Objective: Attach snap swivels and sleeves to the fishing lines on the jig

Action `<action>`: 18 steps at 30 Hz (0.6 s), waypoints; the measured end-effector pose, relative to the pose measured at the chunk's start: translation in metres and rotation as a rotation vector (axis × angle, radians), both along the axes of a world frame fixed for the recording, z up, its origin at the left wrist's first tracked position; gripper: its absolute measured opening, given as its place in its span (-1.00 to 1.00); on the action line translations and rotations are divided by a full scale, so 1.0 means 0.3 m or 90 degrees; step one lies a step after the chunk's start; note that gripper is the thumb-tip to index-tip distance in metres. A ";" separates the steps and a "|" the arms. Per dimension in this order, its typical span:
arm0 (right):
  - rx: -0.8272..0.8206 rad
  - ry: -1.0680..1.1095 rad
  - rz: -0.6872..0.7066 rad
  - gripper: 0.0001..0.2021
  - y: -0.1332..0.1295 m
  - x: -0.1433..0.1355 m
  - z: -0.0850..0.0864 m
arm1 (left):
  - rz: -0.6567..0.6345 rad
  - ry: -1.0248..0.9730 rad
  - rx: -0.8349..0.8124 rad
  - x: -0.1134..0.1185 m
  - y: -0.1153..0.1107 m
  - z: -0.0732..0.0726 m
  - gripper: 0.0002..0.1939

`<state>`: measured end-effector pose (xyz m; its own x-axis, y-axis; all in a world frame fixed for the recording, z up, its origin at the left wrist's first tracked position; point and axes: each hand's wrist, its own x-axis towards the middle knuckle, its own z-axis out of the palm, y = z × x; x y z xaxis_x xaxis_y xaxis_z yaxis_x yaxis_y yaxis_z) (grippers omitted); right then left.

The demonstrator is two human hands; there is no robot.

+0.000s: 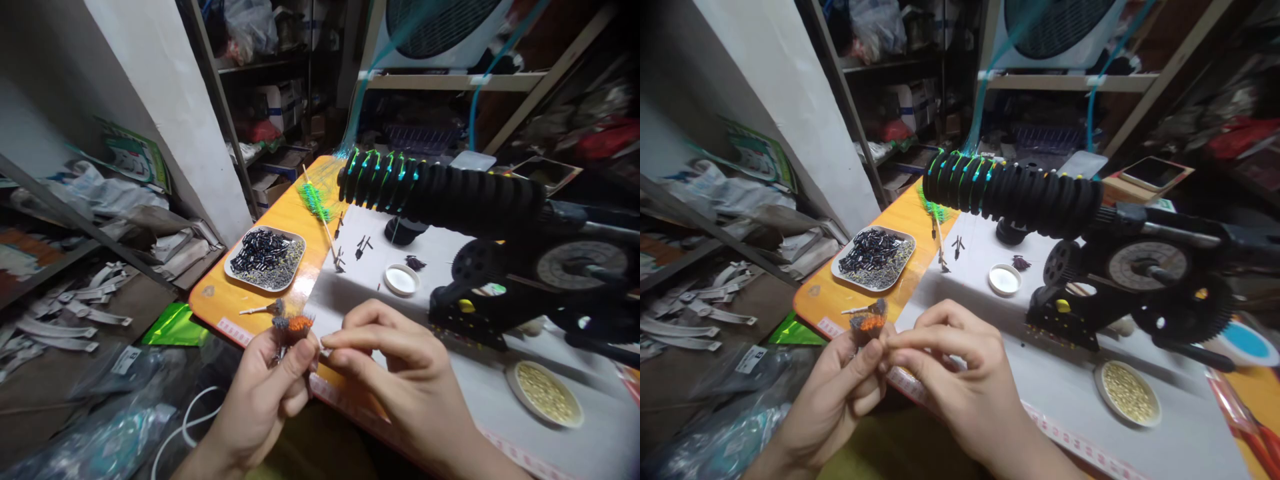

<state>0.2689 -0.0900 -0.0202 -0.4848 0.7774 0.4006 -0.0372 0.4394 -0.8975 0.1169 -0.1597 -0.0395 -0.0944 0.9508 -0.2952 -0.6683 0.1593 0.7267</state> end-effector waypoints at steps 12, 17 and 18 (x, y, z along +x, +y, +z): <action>0.197 -0.093 -0.051 -0.88 -0.015 -0.008 -0.013 | 0.179 0.532 0.088 -0.083 -0.030 -0.043 -0.83; 0.139 -0.095 -0.073 -0.89 -0.001 0.010 0.012 | 0.325 0.890 0.049 -0.303 -0.008 -0.040 -0.89; 0.115 -0.097 -0.058 -0.89 0.000 0.012 0.016 | 0.254 0.988 0.039 -0.348 0.003 -0.043 -0.89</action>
